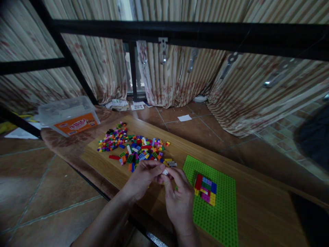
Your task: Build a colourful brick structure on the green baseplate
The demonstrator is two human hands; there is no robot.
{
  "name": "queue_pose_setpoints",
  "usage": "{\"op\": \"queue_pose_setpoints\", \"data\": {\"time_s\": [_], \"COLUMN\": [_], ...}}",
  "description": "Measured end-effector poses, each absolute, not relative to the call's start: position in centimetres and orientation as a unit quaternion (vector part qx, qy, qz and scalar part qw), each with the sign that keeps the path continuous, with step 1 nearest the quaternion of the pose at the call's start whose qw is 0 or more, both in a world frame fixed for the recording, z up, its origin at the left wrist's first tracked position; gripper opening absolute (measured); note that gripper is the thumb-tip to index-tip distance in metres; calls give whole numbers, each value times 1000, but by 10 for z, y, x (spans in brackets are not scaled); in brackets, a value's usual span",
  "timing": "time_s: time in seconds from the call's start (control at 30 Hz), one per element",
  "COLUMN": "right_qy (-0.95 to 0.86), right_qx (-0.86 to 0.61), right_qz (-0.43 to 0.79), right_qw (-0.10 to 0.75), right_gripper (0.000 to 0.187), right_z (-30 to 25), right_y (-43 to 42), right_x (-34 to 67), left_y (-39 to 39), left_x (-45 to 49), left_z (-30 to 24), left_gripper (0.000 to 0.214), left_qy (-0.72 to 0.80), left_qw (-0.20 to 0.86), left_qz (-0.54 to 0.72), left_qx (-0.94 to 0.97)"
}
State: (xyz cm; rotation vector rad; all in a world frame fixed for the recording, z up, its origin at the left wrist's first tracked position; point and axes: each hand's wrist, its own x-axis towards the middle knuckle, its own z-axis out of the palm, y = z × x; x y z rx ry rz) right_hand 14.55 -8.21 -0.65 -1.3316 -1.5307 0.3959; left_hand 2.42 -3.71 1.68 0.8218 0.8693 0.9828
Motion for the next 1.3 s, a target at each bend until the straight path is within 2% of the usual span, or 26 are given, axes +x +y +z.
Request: {"op": "queue_pose_setpoints", "data": {"time_s": [0.33, 0.47, 0.67, 0.73, 0.9, 1.0, 1.1, 1.3], "right_qy": [-622, -591, -482, -505, -619, -647, -664, -662], "right_qx": [-547, -551, -567, -585, -677, -693, -691, -685], "right_qz": [165, 204, 253, 233, 148, 123, 112, 150], "right_qw": [536, 553, 618, 590, 371, 293, 262, 266], "right_gripper": [16, 17, 22, 22, 18, 21, 24, 28], "right_z": [-6, -8, -13, -15, -23, -29, -31, -30], "right_y": [-83, -82, -78, -78, -78, -77, -76, -75], "right_x": [145, 146, 152, 159, 174, 173, 170, 169], "left_y": [-38, -38, -35, -34, -30, -29, -30, -31], "left_x": [20, 22, 21, 19, 13, 11, 12, 13], "left_z": [16, 13, 17, 18, 18, 17, 17, 18], "left_gripper": [33, 36, 37, 37, 37, 36, 35, 31], "left_qy": [367, 368, 381, 379, 407, 414, 414, 408], "left_qw": [755, 766, 772, 774, 750, 739, 737, 745], "left_qz": [436, 434, 435, 430, 443, 450, 445, 435], "left_qx": [325, 298, 264, 268, 274, 284, 297, 299]}}
